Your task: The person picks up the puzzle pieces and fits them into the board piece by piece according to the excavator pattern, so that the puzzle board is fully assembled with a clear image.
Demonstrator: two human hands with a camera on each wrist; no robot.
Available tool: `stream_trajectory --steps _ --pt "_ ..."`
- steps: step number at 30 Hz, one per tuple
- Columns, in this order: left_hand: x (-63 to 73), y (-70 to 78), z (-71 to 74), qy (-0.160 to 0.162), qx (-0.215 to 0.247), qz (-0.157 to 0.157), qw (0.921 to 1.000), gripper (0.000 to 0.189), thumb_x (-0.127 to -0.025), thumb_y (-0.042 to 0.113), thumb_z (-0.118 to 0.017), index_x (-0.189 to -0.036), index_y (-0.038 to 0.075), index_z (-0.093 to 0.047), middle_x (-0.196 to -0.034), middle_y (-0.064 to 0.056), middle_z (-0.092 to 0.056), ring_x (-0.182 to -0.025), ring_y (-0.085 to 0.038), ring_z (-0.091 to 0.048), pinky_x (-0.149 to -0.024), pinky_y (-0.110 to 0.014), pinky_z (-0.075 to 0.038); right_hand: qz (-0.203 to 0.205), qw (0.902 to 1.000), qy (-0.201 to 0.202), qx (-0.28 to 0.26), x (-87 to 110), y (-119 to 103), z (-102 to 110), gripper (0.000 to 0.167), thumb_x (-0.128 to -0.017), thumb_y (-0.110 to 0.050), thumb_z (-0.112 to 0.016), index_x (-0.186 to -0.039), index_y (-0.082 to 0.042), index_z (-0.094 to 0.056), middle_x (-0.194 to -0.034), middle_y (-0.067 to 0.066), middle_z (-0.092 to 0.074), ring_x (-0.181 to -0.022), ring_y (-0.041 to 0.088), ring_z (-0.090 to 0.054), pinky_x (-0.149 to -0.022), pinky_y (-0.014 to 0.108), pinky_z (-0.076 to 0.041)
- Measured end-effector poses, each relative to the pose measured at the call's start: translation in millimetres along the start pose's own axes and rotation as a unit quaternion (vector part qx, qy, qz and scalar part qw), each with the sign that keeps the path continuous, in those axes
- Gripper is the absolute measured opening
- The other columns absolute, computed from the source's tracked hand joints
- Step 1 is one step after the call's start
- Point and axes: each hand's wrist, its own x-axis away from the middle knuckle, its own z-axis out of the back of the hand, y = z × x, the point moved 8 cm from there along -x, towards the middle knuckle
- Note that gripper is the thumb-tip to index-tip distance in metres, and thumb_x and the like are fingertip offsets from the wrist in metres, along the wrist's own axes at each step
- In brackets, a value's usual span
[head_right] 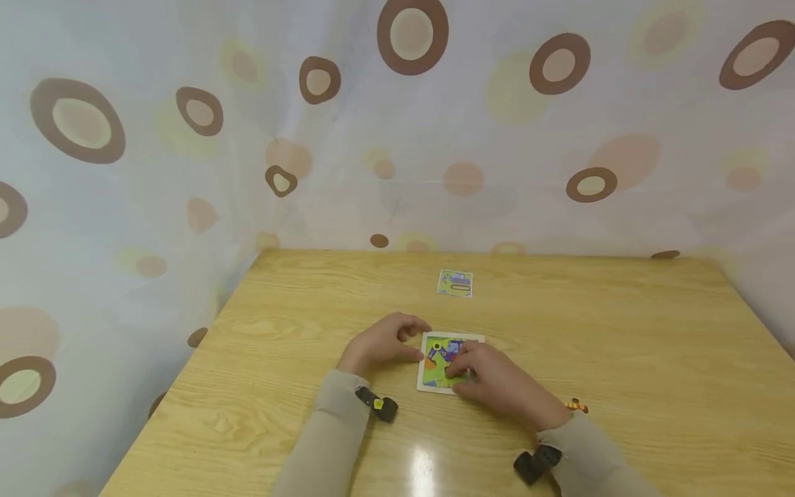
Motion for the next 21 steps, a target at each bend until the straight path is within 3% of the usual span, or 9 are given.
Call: stream_trajectory --steps 21 --pt "1.1 4.3 1.6 0.004 -0.008 -0.003 1.0000 0.045 -0.084 0.016 -0.081 -0.127 0.015 -0.067 -0.105 0.003 -0.058 -0.093 -0.012 -0.049 -0.083 -0.025 -0.042 -0.008 0.9998 -0.017 -0.005 -4.3 0.1 -1.1 0.019 -0.085 -0.009 -0.076 -0.104 -0.009 -0.075 -0.101 -0.004 -0.061 -0.092 0.015 -0.057 -0.079 0.034 -0.049"
